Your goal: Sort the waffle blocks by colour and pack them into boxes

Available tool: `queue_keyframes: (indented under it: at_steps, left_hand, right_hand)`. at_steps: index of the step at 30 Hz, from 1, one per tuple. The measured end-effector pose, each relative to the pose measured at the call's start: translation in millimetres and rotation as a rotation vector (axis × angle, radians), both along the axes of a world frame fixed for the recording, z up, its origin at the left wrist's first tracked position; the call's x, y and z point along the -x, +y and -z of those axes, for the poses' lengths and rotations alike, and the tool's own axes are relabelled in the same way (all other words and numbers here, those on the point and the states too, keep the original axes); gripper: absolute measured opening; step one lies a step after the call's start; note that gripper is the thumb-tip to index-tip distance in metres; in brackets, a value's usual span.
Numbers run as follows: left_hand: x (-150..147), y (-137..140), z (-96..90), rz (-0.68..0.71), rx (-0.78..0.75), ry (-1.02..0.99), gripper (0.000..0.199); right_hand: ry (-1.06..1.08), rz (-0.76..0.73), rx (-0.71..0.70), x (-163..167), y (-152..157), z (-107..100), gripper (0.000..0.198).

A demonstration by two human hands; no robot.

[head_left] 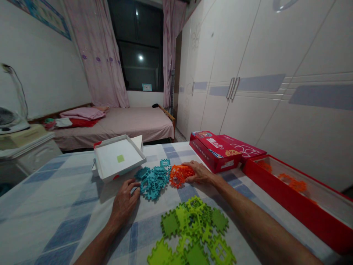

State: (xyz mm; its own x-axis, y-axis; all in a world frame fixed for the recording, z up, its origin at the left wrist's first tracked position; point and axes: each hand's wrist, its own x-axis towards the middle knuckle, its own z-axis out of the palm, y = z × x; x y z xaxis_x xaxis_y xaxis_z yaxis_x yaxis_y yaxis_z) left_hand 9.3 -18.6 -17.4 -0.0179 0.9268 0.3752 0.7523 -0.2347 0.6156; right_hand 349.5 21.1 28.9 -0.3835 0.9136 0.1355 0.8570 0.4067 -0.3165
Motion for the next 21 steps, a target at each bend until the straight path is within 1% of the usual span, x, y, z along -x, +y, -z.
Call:
queue_keyframes:
  at_steps: [5,8,11,13,15,17,19,21]
  left_hand:
    - [0,1,0.7,-0.003,-0.01,0.001,0.038]
    - [1,0,0.3,0.007,-0.01,0.008,0.038]
    - [1,0,-0.4,0.005,-0.009,0.017,0.039]
    - [1,-1,-0.3,0.004,-0.01,0.023,0.039]
    - [1,0,0.2,0.0,-0.013,0.027,0.038]
    - [2,1,0.9,-0.004,-0.018,0.025,0.037]
    - [2,2,1.4,0.004,-0.023,0.025,0.036]
    - [4,4,1.9,0.008,-0.023,0.032,0.038]
  right_hand:
    - [0.073,0.045,-0.16,0,-17,16,0.048]
    - [0.195,0.126,-0.254,-1,-22,24,0.04]
    - [0.326,0.202,-0.312,-4,-20,30,0.037]
    - [0.391,0.208,-0.334,-7,-18,30,0.038]
    - [0.463,0.221,-0.38,-9,-17,26,0.034]
    - [0.53,0.264,-0.441,-12,-19,15,0.027]
    - [0.575,0.318,-0.515,-20,-27,-4,0.024]
    - [0.58,0.379,-0.611,-39,-38,-27,0.026]
